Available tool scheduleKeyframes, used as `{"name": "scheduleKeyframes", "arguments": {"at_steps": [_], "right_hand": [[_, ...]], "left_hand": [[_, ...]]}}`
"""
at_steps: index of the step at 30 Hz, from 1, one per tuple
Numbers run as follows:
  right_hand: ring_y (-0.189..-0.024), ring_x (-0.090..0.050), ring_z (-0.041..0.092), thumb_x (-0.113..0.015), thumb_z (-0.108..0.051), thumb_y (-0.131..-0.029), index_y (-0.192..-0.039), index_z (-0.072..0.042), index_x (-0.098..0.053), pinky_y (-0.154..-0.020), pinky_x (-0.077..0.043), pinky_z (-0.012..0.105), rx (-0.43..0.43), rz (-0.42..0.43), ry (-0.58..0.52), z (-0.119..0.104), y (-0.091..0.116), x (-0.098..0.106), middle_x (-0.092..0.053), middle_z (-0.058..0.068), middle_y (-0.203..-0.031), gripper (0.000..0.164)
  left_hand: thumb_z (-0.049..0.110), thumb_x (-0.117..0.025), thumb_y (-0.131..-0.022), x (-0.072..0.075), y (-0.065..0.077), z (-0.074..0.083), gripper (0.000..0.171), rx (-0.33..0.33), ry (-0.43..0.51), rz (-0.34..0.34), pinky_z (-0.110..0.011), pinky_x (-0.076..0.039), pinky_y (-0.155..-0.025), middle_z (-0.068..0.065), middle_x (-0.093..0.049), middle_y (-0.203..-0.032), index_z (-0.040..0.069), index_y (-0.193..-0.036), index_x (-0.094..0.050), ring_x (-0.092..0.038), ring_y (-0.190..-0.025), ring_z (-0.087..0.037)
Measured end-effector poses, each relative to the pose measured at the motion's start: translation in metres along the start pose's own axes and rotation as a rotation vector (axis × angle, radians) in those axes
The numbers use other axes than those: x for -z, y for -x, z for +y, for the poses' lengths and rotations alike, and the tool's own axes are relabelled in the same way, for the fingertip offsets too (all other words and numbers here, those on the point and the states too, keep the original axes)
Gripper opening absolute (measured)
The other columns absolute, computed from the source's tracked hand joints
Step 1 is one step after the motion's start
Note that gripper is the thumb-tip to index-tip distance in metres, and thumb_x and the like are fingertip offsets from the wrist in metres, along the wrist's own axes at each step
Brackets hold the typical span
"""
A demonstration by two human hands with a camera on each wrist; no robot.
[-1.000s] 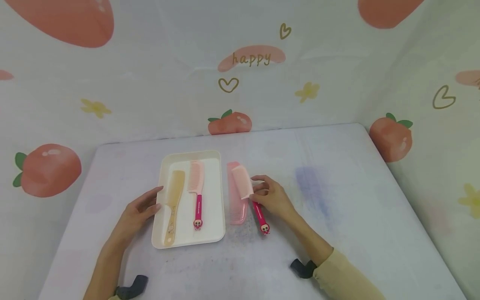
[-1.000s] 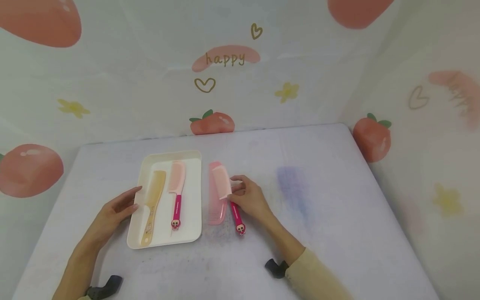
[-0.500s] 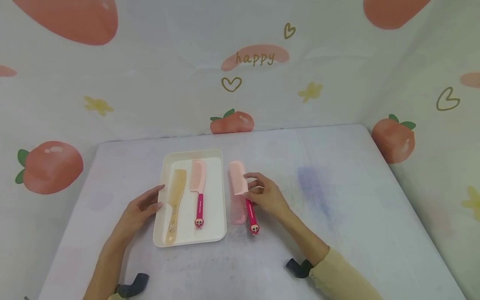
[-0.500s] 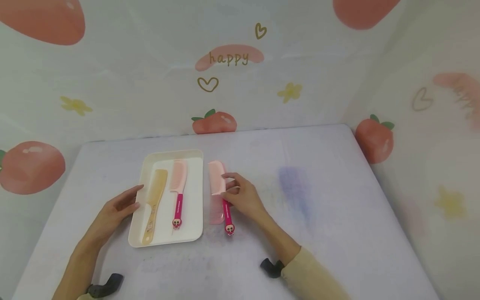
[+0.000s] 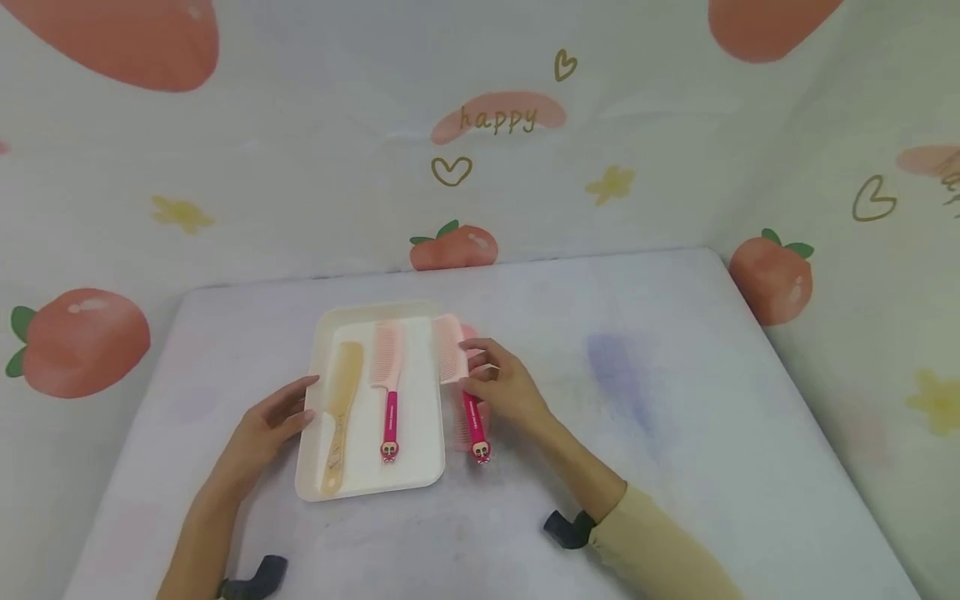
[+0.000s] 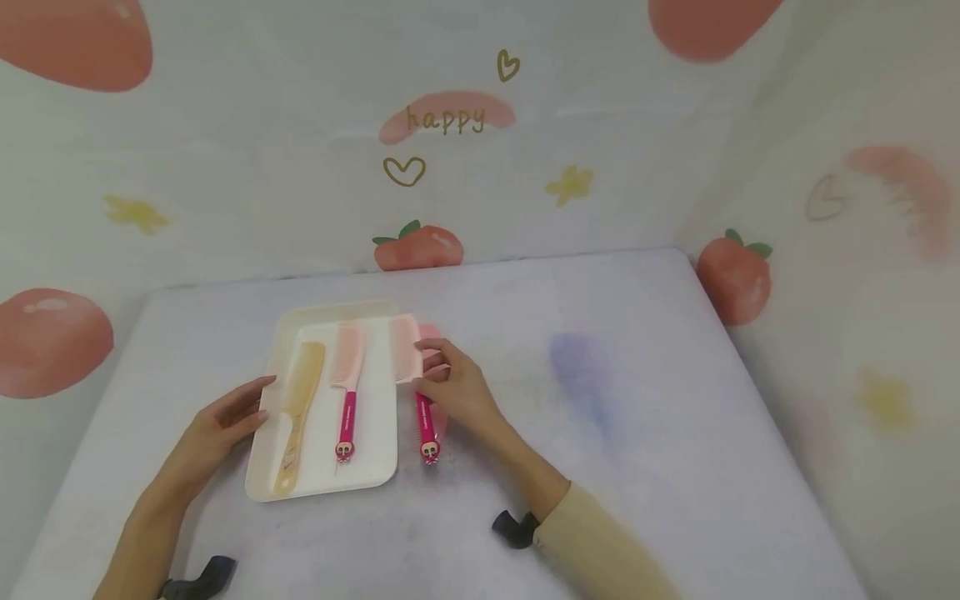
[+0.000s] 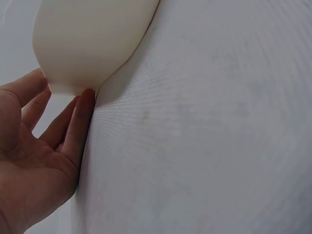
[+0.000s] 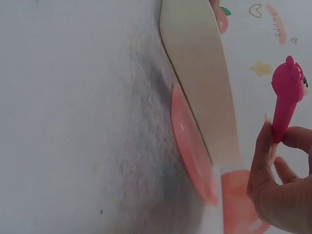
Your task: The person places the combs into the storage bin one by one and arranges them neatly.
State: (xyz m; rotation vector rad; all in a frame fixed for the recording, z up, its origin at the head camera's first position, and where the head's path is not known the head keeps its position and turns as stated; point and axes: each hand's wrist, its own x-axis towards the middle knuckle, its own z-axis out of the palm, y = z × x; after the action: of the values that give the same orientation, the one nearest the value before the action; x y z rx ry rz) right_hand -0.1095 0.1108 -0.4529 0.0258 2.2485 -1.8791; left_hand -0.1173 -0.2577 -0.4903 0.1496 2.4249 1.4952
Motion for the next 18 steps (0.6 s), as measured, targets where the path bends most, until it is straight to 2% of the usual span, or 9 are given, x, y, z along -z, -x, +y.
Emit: {"name": "scheduleKeyframes", "arguments": {"at_steps": [6,12,18], "right_hand": [[-0.091,-0.064,0.022,-0.069,-0.010,-0.090,-0.132,-0.022,-0.058,-0.075,-0.058,0.034,-0.014,0.008,0.004,-0.002,-0.005,-0.014,-0.059,0.003,-0.120,0.045],[-0.088,-0.066,0.019,-0.071,-0.014,-0.091,-0.133,-0.026,-0.059,-0.073,-0.058,0.032,-0.029,0.004,0.032,-0.003,-0.012,-0.028,-0.058,0.003,-0.118,0.045],[-0.080,-0.068,0.017,-0.072,-0.013,-0.090,-0.132,-0.022,-0.060,-0.070,-0.058,0.032,-0.015,0.007,0.039,-0.003,-0.017,-0.039,-0.058,0.003,-0.113,0.045]], "left_hand": [[0.033,-0.066,-0.096,0.002,0.001,-0.002,0.060,-0.009,-0.022,0.003,-0.007,-0.039,-0.090,-0.015,-0.046,-0.150,0.016,-0.150,-0.045,-0.047,-0.118,0.009],[0.032,-0.066,-0.097,0.002,0.003,-0.003,0.060,-0.007,-0.022,0.005,-0.007,-0.039,-0.090,-0.015,-0.044,-0.152,0.015,-0.150,-0.045,-0.046,-0.119,0.008],[0.033,-0.066,-0.097,0.001,0.002,-0.003,0.060,0.008,-0.009,0.008,-0.008,-0.039,-0.091,-0.013,-0.046,-0.150,0.017,-0.150,-0.045,-0.049,-0.120,0.003]]}}
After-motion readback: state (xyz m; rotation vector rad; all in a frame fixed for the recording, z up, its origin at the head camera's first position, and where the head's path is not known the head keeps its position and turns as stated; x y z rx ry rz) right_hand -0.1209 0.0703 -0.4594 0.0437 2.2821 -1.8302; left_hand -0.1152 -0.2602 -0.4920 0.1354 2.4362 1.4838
